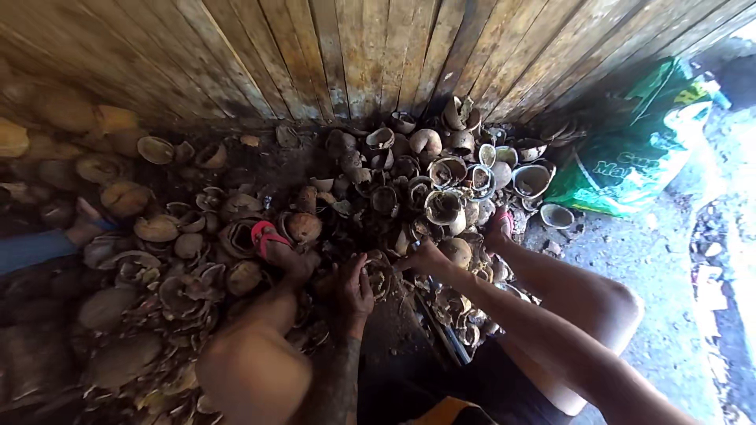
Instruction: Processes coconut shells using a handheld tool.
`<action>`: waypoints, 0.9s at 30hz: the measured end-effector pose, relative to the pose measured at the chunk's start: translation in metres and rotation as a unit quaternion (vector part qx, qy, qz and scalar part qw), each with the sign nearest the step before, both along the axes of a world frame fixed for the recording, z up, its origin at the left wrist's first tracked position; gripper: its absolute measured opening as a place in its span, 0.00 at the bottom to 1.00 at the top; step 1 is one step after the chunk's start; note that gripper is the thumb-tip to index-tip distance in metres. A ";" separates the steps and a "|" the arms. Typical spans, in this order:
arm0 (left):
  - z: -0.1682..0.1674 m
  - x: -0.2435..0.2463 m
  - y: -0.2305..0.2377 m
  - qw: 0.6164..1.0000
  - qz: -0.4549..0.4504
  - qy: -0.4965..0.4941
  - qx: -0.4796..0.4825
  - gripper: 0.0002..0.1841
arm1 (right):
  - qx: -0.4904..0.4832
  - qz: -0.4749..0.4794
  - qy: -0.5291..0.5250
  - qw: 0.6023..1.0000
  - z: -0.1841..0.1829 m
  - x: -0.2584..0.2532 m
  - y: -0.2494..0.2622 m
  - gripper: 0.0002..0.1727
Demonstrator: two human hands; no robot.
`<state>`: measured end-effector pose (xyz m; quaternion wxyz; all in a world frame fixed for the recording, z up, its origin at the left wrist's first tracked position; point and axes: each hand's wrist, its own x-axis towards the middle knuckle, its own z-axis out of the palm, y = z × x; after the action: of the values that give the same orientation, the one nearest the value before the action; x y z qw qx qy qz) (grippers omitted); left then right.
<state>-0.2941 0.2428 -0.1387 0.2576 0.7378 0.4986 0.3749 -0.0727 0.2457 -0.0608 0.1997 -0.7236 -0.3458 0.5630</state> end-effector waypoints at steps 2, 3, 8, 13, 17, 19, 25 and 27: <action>-0.001 0.002 0.001 1.000 0.002 0.001 -0.001 0.22 | -0.009 -0.089 0.033 0.995 -0.014 -0.004 -0.023 0.18; 0.000 0.002 0.001 1.000 0.002 0.008 -0.002 0.22 | -0.028 -0.158 0.056 0.985 -0.020 -0.014 -0.041 0.18; 0.005 0.006 -0.002 1.000 0.008 -0.010 -0.009 0.21 | 0.002 -0.360 0.075 0.930 -0.021 -0.083 -0.097 0.16; 0.022 0.003 -0.009 0.995 -0.026 -0.046 -0.080 0.18 | 0.085 0.027 -0.110 0.990 0.056 -0.034 -0.063 0.30; 0.014 0.001 -0.007 0.999 -0.013 -0.017 -0.026 0.18 | -0.014 -0.017 -0.010 1.000 0.036 -0.027 -0.027 0.24; 0.006 -0.003 -0.002 1.000 -0.008 -0.005 0.007 0.19 | -0.086 -0.089 0.022 0.992 0.017 -0.032 -0.018 0.19; 0.004 -0.001 0.002 1.000 0.004 0.002 0.004 0.20 | -0.149 -0.395 0.176 0.889 -0.019 -0.083 -0.102 0.15; 0.000 0.002 0.005 1.000 0.003 0.013 0.023 0.21 | -0.133 -0.506 0.243 0.817 -0.022 -0.122 -0.120 0.16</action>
<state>-0.2923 0.2474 -0.1384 0.2325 0.7469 0.4956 0.3775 -0.1945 0.1259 -0.0830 0.4357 -0.6555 0.2072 0.5809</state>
